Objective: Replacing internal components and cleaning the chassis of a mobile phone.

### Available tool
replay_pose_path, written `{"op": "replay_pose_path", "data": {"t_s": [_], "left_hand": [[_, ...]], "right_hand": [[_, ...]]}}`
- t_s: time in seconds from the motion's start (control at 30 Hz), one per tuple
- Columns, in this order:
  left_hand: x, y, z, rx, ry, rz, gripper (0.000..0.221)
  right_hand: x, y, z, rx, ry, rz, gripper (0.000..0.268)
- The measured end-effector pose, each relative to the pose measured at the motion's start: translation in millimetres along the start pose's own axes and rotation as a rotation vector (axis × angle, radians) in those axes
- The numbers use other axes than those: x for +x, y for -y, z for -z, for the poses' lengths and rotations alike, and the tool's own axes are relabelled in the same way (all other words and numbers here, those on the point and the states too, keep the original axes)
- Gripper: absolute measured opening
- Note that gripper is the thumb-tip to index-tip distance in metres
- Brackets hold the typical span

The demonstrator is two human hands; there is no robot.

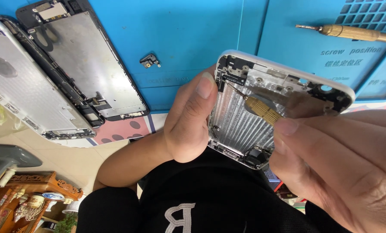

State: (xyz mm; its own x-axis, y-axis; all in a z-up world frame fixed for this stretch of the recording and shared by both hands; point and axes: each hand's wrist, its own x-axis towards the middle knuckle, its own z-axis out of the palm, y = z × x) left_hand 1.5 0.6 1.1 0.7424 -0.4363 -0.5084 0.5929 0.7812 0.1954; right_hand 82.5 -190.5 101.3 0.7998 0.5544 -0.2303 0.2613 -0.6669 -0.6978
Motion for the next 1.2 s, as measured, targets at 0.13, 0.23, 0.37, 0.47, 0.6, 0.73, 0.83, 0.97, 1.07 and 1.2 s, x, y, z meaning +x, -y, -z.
{"op": "replay_pose_path", "data": {"t_s": [0.13, 0.23, 0.37, 0.47, 0.6, 0.73, 0.83, 0.97, 1.07, 1.2], "left_hand": [[0, 0, 0, 0.032, 0.008, -0.034, 0.057], [1, -1, -2, 0.054, -0.007, -0.031, 0.059], [2, -5, -2, 0.051, -0.014, 0.008, 0.061], [0, 0, 5, 0.154, -0.012, -0.021, 0.061], [-1, 8, 7, 0.11, -0.051, -0.088, 0.057], [-1, 8, 8, 0.16, -0.086, -0.103, 0.056], [-1, 6, 4, 0.174, -0.085, -0.127, 0.053], [0, 3, 0, 0.188, -0.017, -0.187, 0.048], [1, 4, 2, 0.192, -0.001, -0.209, 0.048], [2, 6, 4, 0.191, 0.017, -0.229, 0.048]], "right_hand": [[-1, -2, -1, -0.034, -0.023, 0.072, 0.027], [1, -4, 0, 0.002, -0.013, 0.065, 0.028], [1, -7, 0, 0.03, -0.006, 0.079, 0.029], [1, -10, 2, 0.024, 0.031, 0.09, 0.032], [-8, -14, 2, -0.026, 0.061, 0.131, 0.034], [-13, -3, -1, -0.085, 0.009, 0.022, 0.038], [-13, -2, 0, -0.139, 0.032, -0.021, 0.041], [-18, 5, -5, -0.056, 0.014, -0.094, 0.038], [-15, -7, -5, -0.119, 0.028, -0.029, 0.039], [-14, -13, -6, -0.211, 0.052, 0.063, 0.04]]}}
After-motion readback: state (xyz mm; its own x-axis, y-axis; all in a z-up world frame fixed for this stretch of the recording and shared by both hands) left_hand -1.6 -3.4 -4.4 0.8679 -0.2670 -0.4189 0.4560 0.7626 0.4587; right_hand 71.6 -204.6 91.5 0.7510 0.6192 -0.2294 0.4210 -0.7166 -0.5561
